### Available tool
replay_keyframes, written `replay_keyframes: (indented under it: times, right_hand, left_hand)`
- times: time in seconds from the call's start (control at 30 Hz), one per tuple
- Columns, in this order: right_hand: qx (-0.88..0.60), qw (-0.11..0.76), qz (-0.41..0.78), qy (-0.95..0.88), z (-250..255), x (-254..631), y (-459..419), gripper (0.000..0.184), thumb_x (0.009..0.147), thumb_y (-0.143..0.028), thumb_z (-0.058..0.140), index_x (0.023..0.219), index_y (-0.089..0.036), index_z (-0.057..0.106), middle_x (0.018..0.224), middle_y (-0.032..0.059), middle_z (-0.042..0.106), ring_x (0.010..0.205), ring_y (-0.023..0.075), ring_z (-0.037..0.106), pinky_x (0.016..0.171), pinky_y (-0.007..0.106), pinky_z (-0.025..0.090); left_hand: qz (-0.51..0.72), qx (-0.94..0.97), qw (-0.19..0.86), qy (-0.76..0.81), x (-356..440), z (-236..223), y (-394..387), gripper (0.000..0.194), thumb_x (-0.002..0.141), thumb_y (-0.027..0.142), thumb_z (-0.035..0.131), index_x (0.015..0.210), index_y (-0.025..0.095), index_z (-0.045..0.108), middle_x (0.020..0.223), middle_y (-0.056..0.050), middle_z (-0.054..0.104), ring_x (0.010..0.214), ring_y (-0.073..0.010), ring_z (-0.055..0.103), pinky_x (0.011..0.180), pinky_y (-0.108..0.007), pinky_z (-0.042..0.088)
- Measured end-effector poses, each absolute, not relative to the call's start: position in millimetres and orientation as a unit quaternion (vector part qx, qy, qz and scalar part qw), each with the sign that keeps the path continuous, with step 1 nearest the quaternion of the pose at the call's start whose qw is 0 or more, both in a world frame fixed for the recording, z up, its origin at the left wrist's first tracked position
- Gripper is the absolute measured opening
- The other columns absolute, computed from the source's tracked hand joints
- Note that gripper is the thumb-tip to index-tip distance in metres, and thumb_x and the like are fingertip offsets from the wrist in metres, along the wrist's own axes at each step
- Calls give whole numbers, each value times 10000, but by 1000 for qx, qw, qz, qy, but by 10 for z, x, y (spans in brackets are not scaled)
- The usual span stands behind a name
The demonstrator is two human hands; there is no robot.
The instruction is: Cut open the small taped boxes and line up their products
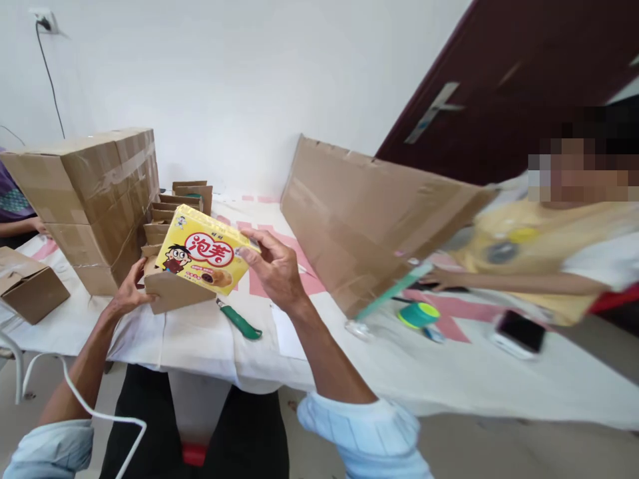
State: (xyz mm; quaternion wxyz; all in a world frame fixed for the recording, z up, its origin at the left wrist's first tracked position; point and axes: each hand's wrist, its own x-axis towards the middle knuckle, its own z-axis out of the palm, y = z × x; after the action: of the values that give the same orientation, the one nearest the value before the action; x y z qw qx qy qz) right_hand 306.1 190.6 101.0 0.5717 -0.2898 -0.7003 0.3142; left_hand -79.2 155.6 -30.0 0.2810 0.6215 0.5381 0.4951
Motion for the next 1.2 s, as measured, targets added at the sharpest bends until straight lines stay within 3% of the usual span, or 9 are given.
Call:
replay_keyframes:
  times: [0.17, 0.3, 0.37, 0.5, 0.57, 0.7, 0.8, 1.03, 1.2]
  right_hand:
    - [-320, 574, 403, -637, 744, 3055, 1818, 562, 807, -659, 854, 1159, -223, 811, 1164, 95, 806, 1059, 293, 760, 918, 456, 656]
    - [-333, 565, 462, -597, 502, 2975, 1732, 578, 768, -669, 864, 1116, -211, 808, 1116, 87, 819, 1009, 281, 761, 877, 427, 656]
    - [-332, 553, 490, -587, 416, 2908, 1701, 586, 753, -672, 867, 1112, -212, 804, 1095, 82, 821, 990, 277, 758, 863, 420, 652]
    - [-324, 541, 525, -572, 319, 2760, 1679, 612, 722, -682, 886, 1093, -204, 787, 1048, 80, 815, 957, 273, 750, 859, 415, 637]
    - [-326, 545, 536, -556, 293, 2705, 1676, 658, 718, -722, 874, 1107, -200, 771, 1051, 86, 813, 964, 282, 754, 868, 421, 638]
    - [-320, 559, 525, -557, 198, 2634, 1608, 772, 796, -808, 761, 1298, -223, 707, 1224, 114, 796, 1139, 321, 746, 940, 436, 641]
    - [-320, 546, 520, -574, 12, 2585, 1490, 832, 853, -812, 685, 1459, -243, 631, 1333, 130, 765, 1233, 335, 722, 963, 442, 645]
    - [-391, 468, 581, -539, -667, 2498, 1321, 825, 832, -785, 656, 1458, -246, 647, 1235, 106, 791, 994, 308, 776, 651, 370, 663]
    - [-428, 446, 596, -512, -953, 2467, 1359, 822, 792, -736, 680, 1418, -204, 671, 1183, 114, 799, 953, 307, 777, 622, 364, 652]
  left_hand:
    - [475, 643, 138, 584, -654, -194, 1316, 1161, 641, 410, 946, 1643, 204, 397, 1687, -246, 405, 1544, -478, 421, 1002, -535, 586]
    - [527, 593, 14, 608, -400, -29, 843, 613, 870, 408, 792, 1428, 219, 626, 1410, -154, 642, 1327, -348, 613, 930, -457, 606]
    - [548, 580, 76, 598, -262, 86, 664, 432, 930, 468, 747, 1289, 232, 700, 1251, -112, 715, 1130, -294, 698, 873, -419, 608]
    - [540, 585, 334, 505, 15, 281, 508, 633, 886, 572, 803, 1408, 241, 664, 1286, -127, 755, 1077, -302, 748, 751, -345, 600]
    - [539, 561, 399, 485, 150, 312, 505, 765, 837, 565, 863, 1480, 235, 613, 1266, -139, 769, 1019, -303, 768, 638, -294, 559]
    - [596, 494, 400, 490, 364, 222, 544, 749, 818, 556, 885, 1439, 227, 623, 1147, -111, 796, 878, -249, 769, 622, -281, 550]
    - [633, 457, 375, 499, 455, 67, 557, 735, 820, 550, 881, 1436, 242, 623, 1234, -119, 778, 886, -244, 775, 663, -302, 572]
    - [612, 409, 400, 546, 500, -457, 547, 854, 707, 618, 934, 1390, 215, 617, 1184, -124, 783, 858, -244, 780, 595, -269, 552]
    - [594, 360, 430, 577, 473, -719, 611, 912, 595, 626, 983, 1317, 174, 656, 1126, -148, 793, 855, -264, 776, 510, -240, 507]
